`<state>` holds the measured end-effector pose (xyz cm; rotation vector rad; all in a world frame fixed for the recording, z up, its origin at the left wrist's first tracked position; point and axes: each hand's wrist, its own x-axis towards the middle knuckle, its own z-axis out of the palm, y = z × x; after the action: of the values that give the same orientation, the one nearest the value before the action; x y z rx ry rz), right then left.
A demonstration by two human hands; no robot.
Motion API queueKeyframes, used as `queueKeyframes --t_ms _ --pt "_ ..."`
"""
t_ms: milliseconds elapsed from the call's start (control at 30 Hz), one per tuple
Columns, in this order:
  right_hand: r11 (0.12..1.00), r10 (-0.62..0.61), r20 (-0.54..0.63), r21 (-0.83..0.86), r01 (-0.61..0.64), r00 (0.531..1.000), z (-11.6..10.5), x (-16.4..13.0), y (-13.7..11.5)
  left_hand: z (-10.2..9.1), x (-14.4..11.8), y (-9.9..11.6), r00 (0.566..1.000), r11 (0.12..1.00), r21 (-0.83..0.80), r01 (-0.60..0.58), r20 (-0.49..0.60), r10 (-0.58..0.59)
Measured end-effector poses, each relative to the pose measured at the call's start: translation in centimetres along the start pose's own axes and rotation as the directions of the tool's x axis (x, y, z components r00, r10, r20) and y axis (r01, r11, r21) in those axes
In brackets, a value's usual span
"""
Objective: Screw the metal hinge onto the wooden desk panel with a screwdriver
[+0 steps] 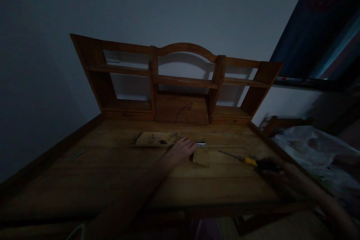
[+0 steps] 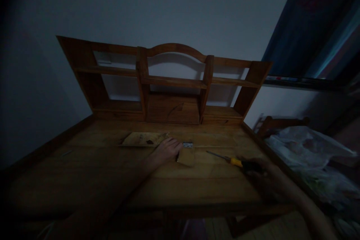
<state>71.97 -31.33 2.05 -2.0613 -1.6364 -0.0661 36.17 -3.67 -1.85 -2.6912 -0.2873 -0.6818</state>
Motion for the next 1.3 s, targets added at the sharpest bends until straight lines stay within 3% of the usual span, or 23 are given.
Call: queueKeyframes --t_ms 33,67,167,267,333,400,533,633,833,1033,1300 --pt "0.995 -0.015 0.142 0.099 0.001 0.99 -1.2 0.6 -0.6 -0.1 0.0 0.0 1.0 1.0 -0.007 0.011 0.009 -0.011" --pt "0.988 -0.018 0.172 0.152 -0.008 0.985 -2.4 1.4 -1.3 -0.1 0.0 0.0 1.0 1.0 -0.014 0.02 0.017 -0.019" --pt "0.989 0.006 0.105 0.146 -0.022 0.994 -6.2 4.6 -4.7 -0.1 0.1 -0.1 0.999 0.999 -0.027 0.03 0.037 -0.029" --pt "0.967 -0.043 0.023 0.252 0.036 0.999 -8.8 8.5 -10.0 0.0 0.2 -0.1 0.998 0.999 -0.034 0.03 0.051 -0.028" --pt "0.936 -0.102 -0.009 0.339 0.099 0.995 -9.4 11.0 -14.1 0.0 0.2 -0.1 0.998 0.999 -0.041 0.028 0.064 -0.025" --pt "0.903 -0.188 0.037 0.399 0.158 0.981 -9.2 13.1 -17.6 -0.1 0.3 -0.1 0.996 0.998 -0.048 0.034 0.083 -0.03" --pt "0.847 -0.356 0.044 0.438 0.302 0.933 -7.3 15.8 -22.1 -0.5 0.4 -0.1 0.992 0.996 -0.061 0.058 0.114 -0.051" --pt "0.842 -0.439 0.026 0.361 0.401 0.898 -5.6 17.0 -23.0 -0.6 0.5 -0.1 0.991 0.996 -0.062 0.062 0.124 -0.054" --pt "0.844 -0.477 0.152 0.354 0.403 0.866 -4.9 17.8 -22.0 0.2 0.3 -0.4 0.997 0.998 0.012 -0.068 0.026 0.068" --pt "0.873 -0.463 0.186 0.266 0.409 0.866 -5.8 18.3 -20.8 0.7 0.2 -0.3 0.994 0.994 0.009 -0.111 -0.002 0.111" --pt "0.878 -0.456 0.201 0.258 0.402 0.867 -4.2 19.6 -20.5 0.9 -0.1 -0.3 0.996 0.997 -0.003 -0.082 0.036 0.082"
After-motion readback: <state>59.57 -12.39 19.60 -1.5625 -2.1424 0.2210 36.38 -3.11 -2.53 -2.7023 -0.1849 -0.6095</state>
